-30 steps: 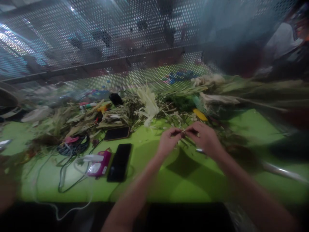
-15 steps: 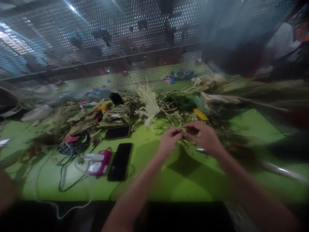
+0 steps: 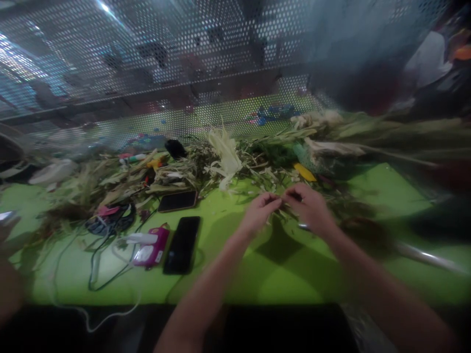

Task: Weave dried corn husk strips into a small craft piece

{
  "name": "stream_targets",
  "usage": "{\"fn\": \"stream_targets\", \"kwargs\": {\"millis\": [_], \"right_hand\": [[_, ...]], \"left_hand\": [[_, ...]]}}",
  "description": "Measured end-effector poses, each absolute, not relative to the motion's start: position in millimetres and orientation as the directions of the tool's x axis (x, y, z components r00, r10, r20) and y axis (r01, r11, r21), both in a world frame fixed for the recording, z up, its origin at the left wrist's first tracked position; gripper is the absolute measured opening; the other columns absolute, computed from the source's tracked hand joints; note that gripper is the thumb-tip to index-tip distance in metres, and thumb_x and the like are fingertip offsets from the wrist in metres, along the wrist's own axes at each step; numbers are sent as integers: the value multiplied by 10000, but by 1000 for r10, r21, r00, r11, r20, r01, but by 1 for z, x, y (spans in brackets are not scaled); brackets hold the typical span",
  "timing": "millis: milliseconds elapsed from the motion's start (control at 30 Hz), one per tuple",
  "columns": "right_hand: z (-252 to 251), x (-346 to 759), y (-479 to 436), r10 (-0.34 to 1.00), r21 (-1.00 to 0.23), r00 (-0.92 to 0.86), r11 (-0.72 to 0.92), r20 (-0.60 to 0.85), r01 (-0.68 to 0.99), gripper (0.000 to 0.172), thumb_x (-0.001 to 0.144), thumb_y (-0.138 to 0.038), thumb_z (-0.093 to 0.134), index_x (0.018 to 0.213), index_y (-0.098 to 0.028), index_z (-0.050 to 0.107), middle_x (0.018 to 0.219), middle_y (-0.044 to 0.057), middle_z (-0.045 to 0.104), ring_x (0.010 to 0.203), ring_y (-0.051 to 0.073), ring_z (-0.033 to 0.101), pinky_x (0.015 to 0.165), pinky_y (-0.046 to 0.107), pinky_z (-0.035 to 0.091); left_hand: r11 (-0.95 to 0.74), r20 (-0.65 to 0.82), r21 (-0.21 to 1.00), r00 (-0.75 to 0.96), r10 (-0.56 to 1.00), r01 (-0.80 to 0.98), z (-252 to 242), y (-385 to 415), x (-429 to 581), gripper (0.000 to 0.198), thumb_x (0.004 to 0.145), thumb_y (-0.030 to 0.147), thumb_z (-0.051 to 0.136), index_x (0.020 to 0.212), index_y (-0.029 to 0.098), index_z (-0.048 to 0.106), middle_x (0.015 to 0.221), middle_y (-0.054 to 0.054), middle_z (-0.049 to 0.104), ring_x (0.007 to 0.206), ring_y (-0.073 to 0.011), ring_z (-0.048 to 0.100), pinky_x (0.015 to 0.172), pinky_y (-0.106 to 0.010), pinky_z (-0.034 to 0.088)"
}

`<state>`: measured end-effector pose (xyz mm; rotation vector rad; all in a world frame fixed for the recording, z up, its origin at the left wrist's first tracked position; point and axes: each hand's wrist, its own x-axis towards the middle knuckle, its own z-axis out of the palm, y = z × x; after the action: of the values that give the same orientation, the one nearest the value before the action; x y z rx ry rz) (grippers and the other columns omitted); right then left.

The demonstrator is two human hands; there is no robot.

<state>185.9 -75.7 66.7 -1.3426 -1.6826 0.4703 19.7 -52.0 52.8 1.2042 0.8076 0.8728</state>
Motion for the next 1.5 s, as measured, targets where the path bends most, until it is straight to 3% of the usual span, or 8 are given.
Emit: {"fn": "stream_targets", "kwargs": {"millis": [267, 500, 800, 1000, 1333, 1400, 1500], "right_hand": [[68, 181, -77, 946, -846, 59, 255, 318, 469, 133, 815, -301, 657, 757, -182, 667, 699, 14, 669, 644, 153, 586, 591, 263, 442], [75, 179, -81, 955, -887, 94, 219, 280, 407, 165, 822, -331, 665, 898, -189, 703, 787, 27, 713, 679, 159, 623, 615, 269, 481], [71, 174, -84, 871, -740, 57, 379, 488, 556, 96, 836, -268, 661, 831, -198, 725, 782, 36, 714, 696, 174, 652, 644, 294, 509], [65, 174, -84, 805, -613, -7, 457, 593, 645, 86, 868, -238, 641, 866, -203, 720, 809, 43, 718, 734, 180, 660, 673, 301, 514], [67, 177, -83, 809, -604, -85, 499, 581, 622, 61, 864, -227, 653, 857, -201, 707, 805, 44, 713, 737, 182, 654, 681, 308, 520], [67, 181, -81, 840, -661, -60, 466, 539, 588, 104, 849, -247, 669, 931, -198, 711, 849, 50, 711, 731, 178, 646, 667, 304, 523], [64, 187, -75, 878, -731, -66, 434, 474, 527, 308, 843, -285, 675, 1145, -227, 680, 973, 56, 707, 742, 166, 636, 665, 294, 530]], "left_hand": [[32, -20, 999, 387, 922, -24, 47, -50, 19, 167, 775, 305, 695, 824, 154, 644, 783, -11, 617, 744, -117, 532, 734, -265, 406], [116, -60, 968, 244, 968, -224, 48, -50, 20, 142, 737, 283, 727, 793, 160, 684, 765, 2, 643, 735, -99, 552, 746, -238, 409], [187, -132, 899, 162, 978, -395, 45, -51, 26, 208, 640, 288, 818, 750, 159, 697, 745, 2, 653, 716, -88, 564, 732, -224, 415], [209, -153, 889, 165, 974, -408, 44, -55, 28, 209, 643, 300, 801, 748, 157, 691, 727, 6, 639, 683, -79, 542, 690, -206, 404], [225, -171, 893, 170, 971, -389, 43, -54, 27, 178, 649, 274, 780, 739, 155, 683, 735, 3, 643, 704, -90, 554, 729, -225, 404], [192, -140, 926, 176, 974, -326, 42, -54, 26, 141, 676, 261, 748, 745, 156, 685, 733, 0, 646, 711, -98, 554, 725, -230, 400], [154, -107, 959, 201, 974, -237, 44, -52, 23, 86, 696, 232, 709, 727, 158, 677, 703, 9, 630, 692, -99, 538, 697, -229, 388]]}}
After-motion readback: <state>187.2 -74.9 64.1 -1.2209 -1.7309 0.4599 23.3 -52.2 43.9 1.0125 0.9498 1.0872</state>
